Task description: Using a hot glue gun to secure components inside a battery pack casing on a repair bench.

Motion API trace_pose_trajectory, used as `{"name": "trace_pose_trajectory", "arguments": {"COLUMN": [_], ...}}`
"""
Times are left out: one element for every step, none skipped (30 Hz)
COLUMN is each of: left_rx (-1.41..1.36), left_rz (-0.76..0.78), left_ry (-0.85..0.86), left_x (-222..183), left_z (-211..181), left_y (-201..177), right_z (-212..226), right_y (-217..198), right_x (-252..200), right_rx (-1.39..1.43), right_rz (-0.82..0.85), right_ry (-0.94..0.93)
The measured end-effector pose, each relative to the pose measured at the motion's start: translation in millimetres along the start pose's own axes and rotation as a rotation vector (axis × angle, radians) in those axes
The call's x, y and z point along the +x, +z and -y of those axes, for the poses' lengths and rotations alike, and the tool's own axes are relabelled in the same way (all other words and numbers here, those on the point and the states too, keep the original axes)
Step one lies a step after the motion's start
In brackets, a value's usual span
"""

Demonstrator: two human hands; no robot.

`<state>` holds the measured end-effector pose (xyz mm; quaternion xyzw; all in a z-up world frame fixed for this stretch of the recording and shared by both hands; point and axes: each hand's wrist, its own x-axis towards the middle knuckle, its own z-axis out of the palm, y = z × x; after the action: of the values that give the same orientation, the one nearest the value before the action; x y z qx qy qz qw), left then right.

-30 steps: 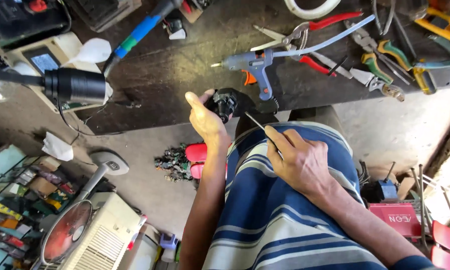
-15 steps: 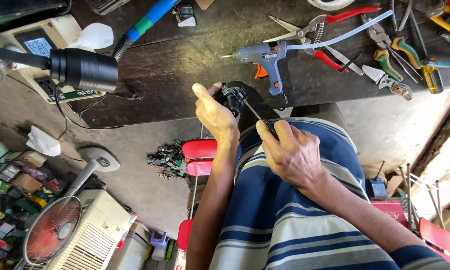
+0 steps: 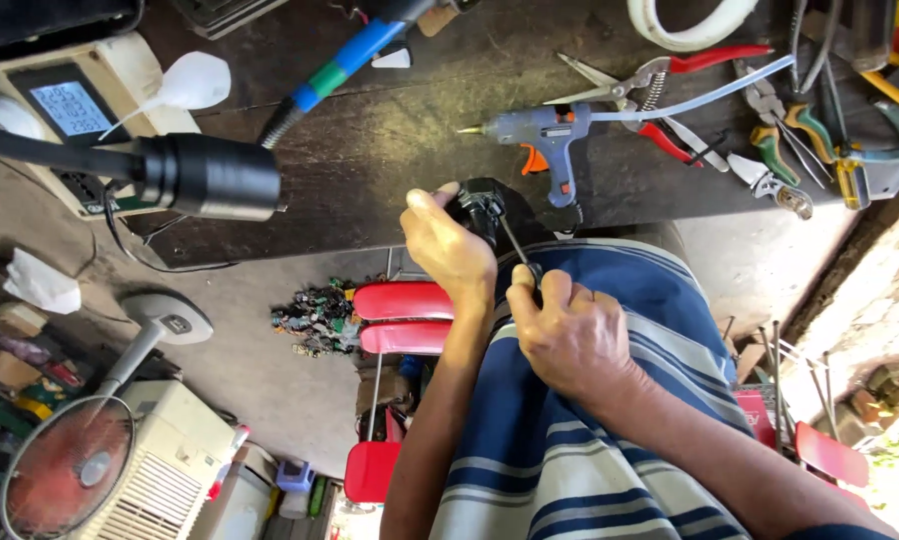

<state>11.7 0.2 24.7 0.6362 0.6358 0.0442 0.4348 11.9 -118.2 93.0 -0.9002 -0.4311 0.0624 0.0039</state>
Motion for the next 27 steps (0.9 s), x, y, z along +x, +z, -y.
{"name": "trace_pose_trajectory", "arguments": {"left_rx": [0.012, 0.011, -0.015, -0.041, -0.044, -0.039, -0.033, -0.036, -0.025, -0.014, -0.012, -0.012, -0.013, -0.011, -0.006, -0.001, 0.0, 0.003, 0.007, 0.01, 0.0, -0.01, -0.012, -0.02, -0.027, -0.026, -0.029], "left_rz": [-0.005, -0.009, -0.023, -0.037, -0.034, -0.023, -0.006, 0.002, -0.006, -0.014, -0.018, -0.018, -0.016, -0.017, -0.014, -0.012, -0.015, -0.015, -0.014, -0.016, -0.015, -0.014, -0.012, -0.01, -0.007, -0.004, -0.002], "left_ry": [0.046, 0.039, 0.06, 0.082, 0.088, 0.095, 0.1, 0.103, 0.092, 0.081, 0.076, 0.065, 0.055, 0.049, 0.055, 0.06, 0.056, 0.056, 0.055, 0.05, 0.067, 0.084, 0.083, 0.087, 0.09, 0.087, 0.091], "left_x": [-1, -6, -4, -3, 0, 2, 2, -2, -1, 1, 1, 1, 0, 0, 0, -1, 0, 0, 0, 1, 1, 1, 1, 1, 0, -1, -1], "left_z": [5, 7, 4, 2, 3, 5, 8, 11, 11, 12, 11, 11, 10, 8, 6, 4, 5, 6, 7, 8, 10, 11, 10, 9, 9, 8, 7], "left_y": [1, -3, -1, 1, 1, 2, 3, 1, 1, 2, 1, 1, 1, 1, 0, 0, 1, 1, 2, 1, 2, 3, 3, 3, 2, 2, 2], "right_z": [0, 1, -1, -3, -6, -10, -14, -14, -17, -20, -21, -22, -24, -24, -25, -26, -26, -25, -24, -24, -24, -24, -24, -23, -21, -20, -19], "right_y": [0, -4, -3, -2, -3, -2, -3, -7, -10, -12, -20, -28, -35, -27, -19, -12, -12, -12, -12, -12, -13, -13, -12, -11, -11, -13, -15], "right_x": [-1, -6, -3, -1, 2, 5, 5, -1, -1, 0, 6, 11, 16, 16, 16, 16, 17, 19, 20, 20, 20, 20, 19, 18, 16, 18, 21], "right_rx": [-0.012, -0.011, 0.005, 0.021, 0.017, 0.057, 0.095, 0.088, 0.121, 0.154, 0.157, 0.217, 0.275, 0.277, 0.267, 0.258, 0.26, 0.261, 0.262, 0.265, 0.271, 0.278, 0.275, 0.282, 0.291, 0.289, 0.291], "right_rz": [-0.017, -0.013, -0.012, -0.01, -0.014, -0.004, 0.01, 0.01, 0.021, 0.033, 0.037, 0.033, 0.031, 0.037, 0.029, 0.022, 0.025, 0.026, 0.029, 0.033, 0.045, 0.057, 0.059, 0.077, 0.097, 0.101, 0.106], "right_ry": [-0.007, -0.015, 0.008, 0.03, 0.034, 0.05, 0.069, 0.075, 0.105, 0.135, 0.13, 0.153, 0.177, 0.175, 0.167, 0.16, 0.156, 0.154, 0.153, 0.15, 0.152, 0.153, 0.153, 0.156, 0.159, 0.159, 0.162]}}
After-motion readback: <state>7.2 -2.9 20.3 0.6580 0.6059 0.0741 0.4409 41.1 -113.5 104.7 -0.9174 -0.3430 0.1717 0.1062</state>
